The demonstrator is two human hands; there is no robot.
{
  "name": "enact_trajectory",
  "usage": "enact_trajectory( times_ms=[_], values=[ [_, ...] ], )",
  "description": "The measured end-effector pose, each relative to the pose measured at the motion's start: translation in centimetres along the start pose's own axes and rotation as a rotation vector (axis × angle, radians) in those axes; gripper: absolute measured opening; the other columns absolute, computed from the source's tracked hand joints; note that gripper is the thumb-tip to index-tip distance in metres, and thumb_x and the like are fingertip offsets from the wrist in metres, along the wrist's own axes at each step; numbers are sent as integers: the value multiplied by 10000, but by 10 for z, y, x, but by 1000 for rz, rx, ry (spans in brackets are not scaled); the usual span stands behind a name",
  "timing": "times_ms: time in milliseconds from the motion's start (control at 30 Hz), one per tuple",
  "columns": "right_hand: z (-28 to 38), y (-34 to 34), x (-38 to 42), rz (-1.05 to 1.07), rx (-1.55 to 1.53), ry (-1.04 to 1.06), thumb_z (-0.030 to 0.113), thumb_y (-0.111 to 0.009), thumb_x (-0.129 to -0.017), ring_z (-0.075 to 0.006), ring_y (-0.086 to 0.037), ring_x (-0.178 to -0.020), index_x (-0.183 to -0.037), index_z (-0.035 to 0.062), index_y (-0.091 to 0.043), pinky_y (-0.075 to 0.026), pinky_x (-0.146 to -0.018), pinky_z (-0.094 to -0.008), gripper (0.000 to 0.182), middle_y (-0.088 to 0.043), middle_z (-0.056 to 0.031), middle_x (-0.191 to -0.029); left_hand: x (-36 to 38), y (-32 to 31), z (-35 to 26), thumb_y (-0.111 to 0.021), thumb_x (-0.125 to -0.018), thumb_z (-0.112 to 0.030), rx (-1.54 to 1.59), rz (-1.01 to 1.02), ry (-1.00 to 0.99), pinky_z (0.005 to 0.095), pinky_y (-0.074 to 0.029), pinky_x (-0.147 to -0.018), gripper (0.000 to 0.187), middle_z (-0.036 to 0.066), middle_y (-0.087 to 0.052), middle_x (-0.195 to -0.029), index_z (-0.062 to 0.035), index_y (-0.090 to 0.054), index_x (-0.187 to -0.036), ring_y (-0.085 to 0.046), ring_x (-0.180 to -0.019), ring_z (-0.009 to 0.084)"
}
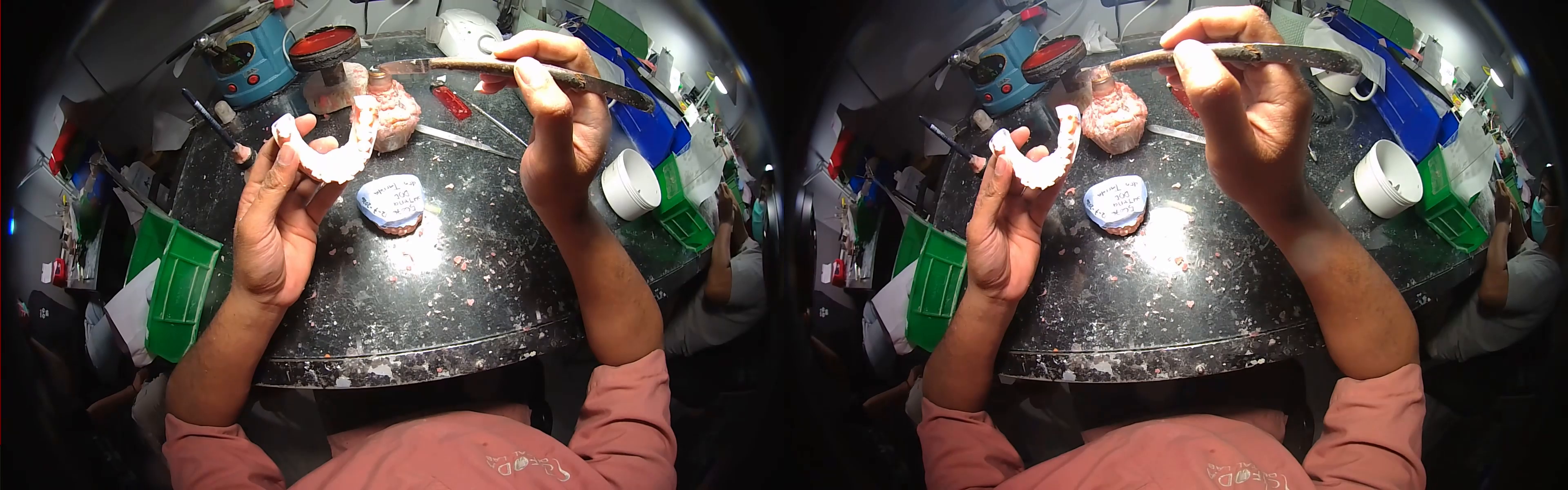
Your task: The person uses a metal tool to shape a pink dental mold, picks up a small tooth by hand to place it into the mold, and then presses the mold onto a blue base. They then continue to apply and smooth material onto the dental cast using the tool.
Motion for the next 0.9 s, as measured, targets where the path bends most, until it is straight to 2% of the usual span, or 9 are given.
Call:
enact_trajectory(
  times_ms=[600, 667, 733, 800, 900],
  values=[
    [0, 0, 1, 0, 2, -17, 52, -439, -901, -174, -608, -809, -1028, -63, -519, -492, -798, -301, 190, -582, -138, -982, 0, -3, -1, -470, -986, -207, -26, 20, -6, 324, -512, -941, 368, 124, -605, -1130, -15, -452, -1299, -610, -1037, 167],
    [-2, -1, 1, 1, 7, -33, 56, -442, -901, -174, -606, -812, -1029, -63, -518, -492, -801, -303, 191, -581, -138, -985, 0, -3, 4, -474, -984, -207, -5, 14, 44, 332, -503, -953, 380, 132, -599, -1143, -8, -444, -1306, -599, -1059, 175],
    [-1, -2, 2, 5, 2, -15, 64, -446, -903, -173, -605, -819, -1029, -62, -518, -487, -805, -302, 193, -579, -137, -992, 0, -2, 4, -474, -979, -200, -8, 30, 56, 349, -490, -971, 390, 147, -590, -1165, 1, -436, -1312, -586, -1090, 198],
    [-1, -2, 2, 13, -2, -15, 67, -446, -904, -172, -605, -825, -1030, -60, -518, -482, -809, -300, 193, -576, -137, -1001, 0, -7, 5, -486, -958, -171, 16, 68, 71, 387, -464, -1019, 455, 161, -450, -1345, 21, -373, -1355, -501, -1213, 241],
    [-3, -2, 2, 12, -6, -41, 68, -446, -904, -173, -605, -826, -1032, -59, -518, -478, -811, -298, 194, -575, -138, -1001, 1, -9, 3, -493, -927, -135, 13, 76, 83, 404, -457, -1024, 489, 176, -424, -1371, 41, -351, -1361, -474, -1243, 250]
  ],
)
Point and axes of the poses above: each hand's wrist, its own x-axis away from the middle knuckle, its own y-axis out of the back of the hand, z = x × y, the point moved 10 cm from there along -x, towards the middle knuckle
